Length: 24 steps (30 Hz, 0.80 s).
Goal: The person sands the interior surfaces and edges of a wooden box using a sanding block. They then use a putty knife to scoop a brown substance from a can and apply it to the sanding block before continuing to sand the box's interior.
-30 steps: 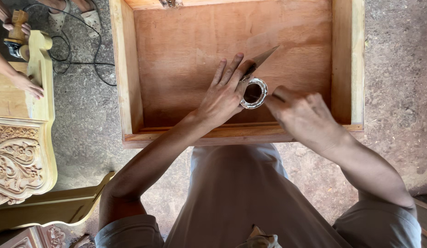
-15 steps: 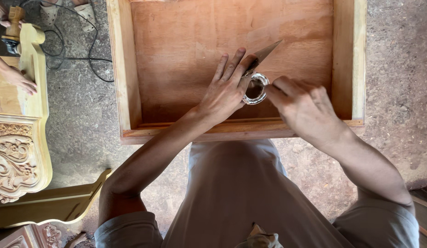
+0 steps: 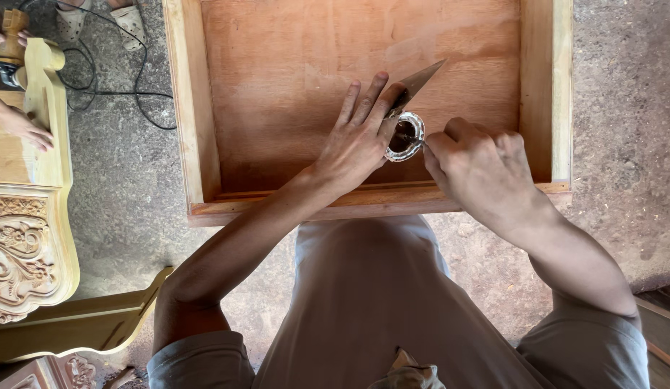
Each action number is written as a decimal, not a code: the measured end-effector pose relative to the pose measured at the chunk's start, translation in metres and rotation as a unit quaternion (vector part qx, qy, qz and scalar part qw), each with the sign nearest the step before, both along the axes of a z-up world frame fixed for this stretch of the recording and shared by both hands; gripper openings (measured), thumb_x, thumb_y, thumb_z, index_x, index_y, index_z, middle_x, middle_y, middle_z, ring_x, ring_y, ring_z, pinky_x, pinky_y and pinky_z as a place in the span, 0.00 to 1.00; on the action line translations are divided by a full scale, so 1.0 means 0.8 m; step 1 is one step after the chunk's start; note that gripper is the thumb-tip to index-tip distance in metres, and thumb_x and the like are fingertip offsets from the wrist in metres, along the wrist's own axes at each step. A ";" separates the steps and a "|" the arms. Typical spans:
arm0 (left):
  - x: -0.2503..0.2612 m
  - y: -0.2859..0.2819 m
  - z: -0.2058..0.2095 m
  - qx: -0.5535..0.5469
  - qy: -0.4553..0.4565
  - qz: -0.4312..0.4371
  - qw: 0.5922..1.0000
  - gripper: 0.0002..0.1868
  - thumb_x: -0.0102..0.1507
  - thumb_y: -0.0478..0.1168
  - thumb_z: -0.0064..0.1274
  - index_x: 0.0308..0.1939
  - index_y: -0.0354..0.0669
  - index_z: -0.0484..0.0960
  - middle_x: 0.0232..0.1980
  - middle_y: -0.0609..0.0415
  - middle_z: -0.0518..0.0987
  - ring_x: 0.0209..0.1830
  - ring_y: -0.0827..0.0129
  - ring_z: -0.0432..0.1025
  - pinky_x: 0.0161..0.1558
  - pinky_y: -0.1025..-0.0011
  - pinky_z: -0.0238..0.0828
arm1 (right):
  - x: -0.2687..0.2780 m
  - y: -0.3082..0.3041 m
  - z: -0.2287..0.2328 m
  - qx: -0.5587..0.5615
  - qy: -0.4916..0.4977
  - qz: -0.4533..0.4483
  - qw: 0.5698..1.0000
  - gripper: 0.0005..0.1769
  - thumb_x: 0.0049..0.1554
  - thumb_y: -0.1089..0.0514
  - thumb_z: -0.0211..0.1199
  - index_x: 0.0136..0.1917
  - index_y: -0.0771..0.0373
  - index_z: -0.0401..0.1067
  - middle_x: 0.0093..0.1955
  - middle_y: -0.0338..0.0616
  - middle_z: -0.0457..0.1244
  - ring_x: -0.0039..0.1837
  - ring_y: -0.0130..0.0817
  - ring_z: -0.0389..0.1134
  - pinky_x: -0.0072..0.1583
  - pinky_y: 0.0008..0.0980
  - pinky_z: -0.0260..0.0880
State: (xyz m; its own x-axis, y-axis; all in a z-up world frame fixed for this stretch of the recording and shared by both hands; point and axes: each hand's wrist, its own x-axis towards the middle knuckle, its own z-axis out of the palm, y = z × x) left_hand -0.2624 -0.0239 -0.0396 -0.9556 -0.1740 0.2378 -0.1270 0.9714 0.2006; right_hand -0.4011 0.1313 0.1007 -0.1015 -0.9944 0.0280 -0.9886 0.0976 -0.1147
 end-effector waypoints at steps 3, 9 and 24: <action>0.000 0.002 0.000 0.061 0.043 -0.003 0.997 0.23 0.60 0.33 0.59 0.60 0.34 0.80 0.78 0.39 0.56 0.82 0.42 0.42 0.78 0.32 0.38 | -0.019 -0.004 -0.028 -0.029 -0.133 -0.001 0.991 0.07 0.64 0.63 0.63 0.46 0.68 0.78 0.41 0.50 0.71 0.32 0.29 0.70 0.30 0.26 0.70; 0.002 0.002 0.018 0.011 0.023 0.036 0.999 0.30 0.58 0.31 0.59 0.66 0.35 0.77 0.78 0.42 0.58 0.83 0.45 0.45 0.78 0.36 0.42 | -0.052 0.005 -0.078 0.004 -0.446 -0.209 0.870 0.06 0.63 0.62 0.65 0.50 0.66 0.80 0.36 0.42 0.69 0.32 0.23 0.64 0.33 0.24 0.62; 0.012 -0.010 0.030 0.110 0.001 0.066 0.992 0.50 0.48 0.48 0.77 0.67 0.30 0.70 0.76 0.37 0.59 0.81 0.44 0.46 0.78 0.37 0.43 | -0.060 0.041 -0.087 0.001 -0.436 -0.174 0.883 0.13 0.61 0.64 0.66 0.60 0.63 0.76 0.46 0.39 0.70 0.48 0.23 0.68 0.50 0.25 0.69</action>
State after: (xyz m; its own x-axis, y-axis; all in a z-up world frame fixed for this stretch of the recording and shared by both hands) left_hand -0.2527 -0.0320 -0.0154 -0.9208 -0.3447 0.1826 -0.2484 0.8791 0.4068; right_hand -0.4487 0.1639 0.0313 -0.3831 -0.8986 -0.2139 -0.4337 0.3794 -0.8173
